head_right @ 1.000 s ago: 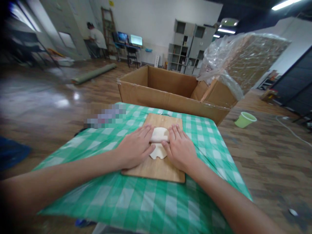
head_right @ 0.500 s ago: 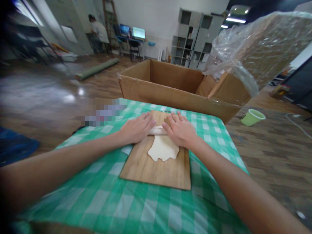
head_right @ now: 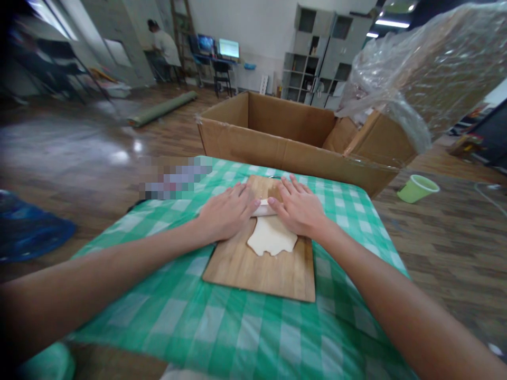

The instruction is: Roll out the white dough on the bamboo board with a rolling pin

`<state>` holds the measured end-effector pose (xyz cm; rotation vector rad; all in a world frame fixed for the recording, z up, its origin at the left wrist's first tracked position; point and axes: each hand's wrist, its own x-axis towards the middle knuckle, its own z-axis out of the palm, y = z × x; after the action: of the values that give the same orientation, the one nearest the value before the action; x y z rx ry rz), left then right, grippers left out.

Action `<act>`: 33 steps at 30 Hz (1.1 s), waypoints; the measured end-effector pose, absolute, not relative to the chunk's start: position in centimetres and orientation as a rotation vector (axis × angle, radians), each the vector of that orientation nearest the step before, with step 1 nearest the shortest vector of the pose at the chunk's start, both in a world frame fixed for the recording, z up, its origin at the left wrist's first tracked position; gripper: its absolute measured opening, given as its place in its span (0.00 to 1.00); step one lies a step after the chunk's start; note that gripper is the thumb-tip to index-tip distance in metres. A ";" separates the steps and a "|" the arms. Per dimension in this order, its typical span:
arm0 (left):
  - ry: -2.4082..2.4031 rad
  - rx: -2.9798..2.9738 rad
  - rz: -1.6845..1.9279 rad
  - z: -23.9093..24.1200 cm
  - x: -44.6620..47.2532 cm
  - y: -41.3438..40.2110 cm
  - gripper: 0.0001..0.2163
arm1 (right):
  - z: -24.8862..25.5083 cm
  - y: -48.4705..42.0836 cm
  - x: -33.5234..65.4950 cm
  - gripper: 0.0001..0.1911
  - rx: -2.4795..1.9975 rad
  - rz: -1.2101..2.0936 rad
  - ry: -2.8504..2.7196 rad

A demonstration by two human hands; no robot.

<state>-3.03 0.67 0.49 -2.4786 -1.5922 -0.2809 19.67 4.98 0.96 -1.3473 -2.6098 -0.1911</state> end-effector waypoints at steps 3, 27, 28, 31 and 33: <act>-1.623 -2.458 -0.365 0.2 -2.7 -1.1 0.26 | 0.8 3.6 20.4 0.42 -1.320 -0.145 -2.634; -1.753 -2.485 -0.213 0.4 -3.8 2.2 0.27 | 1.1 8.6 18.7 0.41 -1.274 -0.091 -2.685; -1.744 -2.493 -0.201 0.4 -3.9 2.5 0.27 | 1.0 9.0 18.6 0.41 -1.276 -0.085 -2.681; -1.648 -2.551 -0.134 0.2 -4.6 3.6 0.26 | 0.9 10.1 18.4 0.42 -1.275 -0.046 -2.681; -1.527 -2.598 -0.087 0.0 -5.0 4.3 0.23 | 0.7 10.9 18.3 0.42 -1.266 -0.011 -2.683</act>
<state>-5.01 4.34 0.00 -2.5981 -1.5266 -0.0867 18.31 10.86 0.67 -1.2664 -2.6828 -0.0113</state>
